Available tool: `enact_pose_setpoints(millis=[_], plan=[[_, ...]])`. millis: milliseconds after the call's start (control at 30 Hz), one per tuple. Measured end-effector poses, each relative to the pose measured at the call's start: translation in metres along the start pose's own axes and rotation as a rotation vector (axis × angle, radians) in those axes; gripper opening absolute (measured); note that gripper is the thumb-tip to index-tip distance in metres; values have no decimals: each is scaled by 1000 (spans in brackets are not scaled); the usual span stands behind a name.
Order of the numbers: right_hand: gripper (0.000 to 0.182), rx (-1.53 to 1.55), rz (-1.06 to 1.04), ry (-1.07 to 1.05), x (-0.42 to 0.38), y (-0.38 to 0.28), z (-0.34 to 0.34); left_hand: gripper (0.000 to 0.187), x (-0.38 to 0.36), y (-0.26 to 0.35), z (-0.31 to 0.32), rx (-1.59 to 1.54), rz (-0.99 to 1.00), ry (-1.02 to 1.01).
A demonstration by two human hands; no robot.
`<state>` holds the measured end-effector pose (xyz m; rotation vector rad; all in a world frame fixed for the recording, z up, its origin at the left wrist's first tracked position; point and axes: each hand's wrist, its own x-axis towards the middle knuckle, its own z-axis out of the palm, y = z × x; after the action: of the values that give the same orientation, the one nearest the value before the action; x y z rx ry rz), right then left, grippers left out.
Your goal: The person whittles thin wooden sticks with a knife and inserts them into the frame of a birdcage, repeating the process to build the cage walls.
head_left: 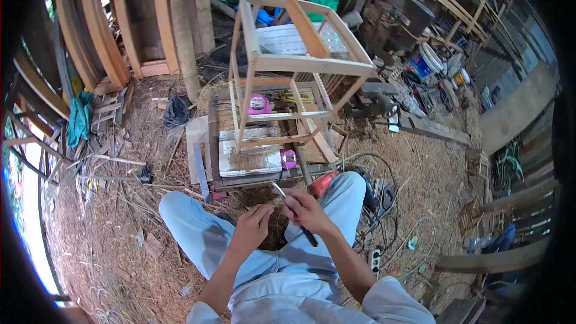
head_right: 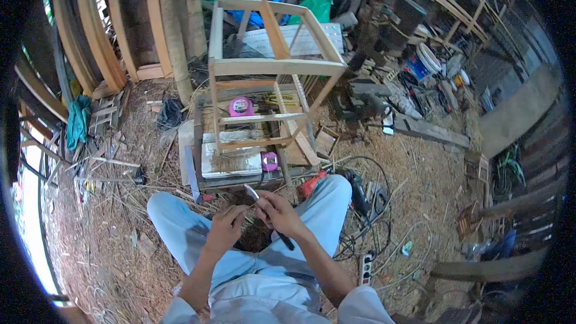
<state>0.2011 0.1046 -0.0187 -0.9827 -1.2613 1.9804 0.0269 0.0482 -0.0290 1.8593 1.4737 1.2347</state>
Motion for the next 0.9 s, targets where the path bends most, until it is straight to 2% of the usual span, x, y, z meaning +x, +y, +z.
enact_pose_setpoints(millis=[33,100,167,267,367,433,533,567,633,700,767,833,900], plan=[[28,128,4,34,3,0,1,17,-1,-1,1,7,4,-3],[26,106,18,109,4,-9,-13,18,-5,0,-3,15,4,-7],[25,78,34,178,3,-18,-34,14,-11,0,-21,-64,-243,-159],[25,9,-24,207,0,-32,-67,13,-22,-11,-34,-14,-161,-155],[24,-27,17,236,-5,-43,-93,12,-33,-26,-48,-69,-226,-222],[25,-99,-2,342,-6,-44,-108,12,-33,-28,-58,-82,-255,-236],[28,-18,-97,616,-9,-54,-140,11,-40,-42,-78,-52,-328,-250],[31,-2,-171,543,-16,-64,-146,11,-42,-47,-83,-17,-369,-255],[36,-15,-170,451,-25,-70,-140,11,-43,-52,-82,-11,-358,-246],[37,-105,5,375,-28,-68,-102,11,-26,-31,-66,12,-373,-98],[36,-368,-9,146,-16,-40,-58,11,-13,-23,-41,10,-299,-70],[32,74,98,-86,-7,-23,-11,11,-2,-10,-17,7,-227,-49],[30,37,59,-78,7,-11,2,9,7,3,-3,-12,-70,5]])
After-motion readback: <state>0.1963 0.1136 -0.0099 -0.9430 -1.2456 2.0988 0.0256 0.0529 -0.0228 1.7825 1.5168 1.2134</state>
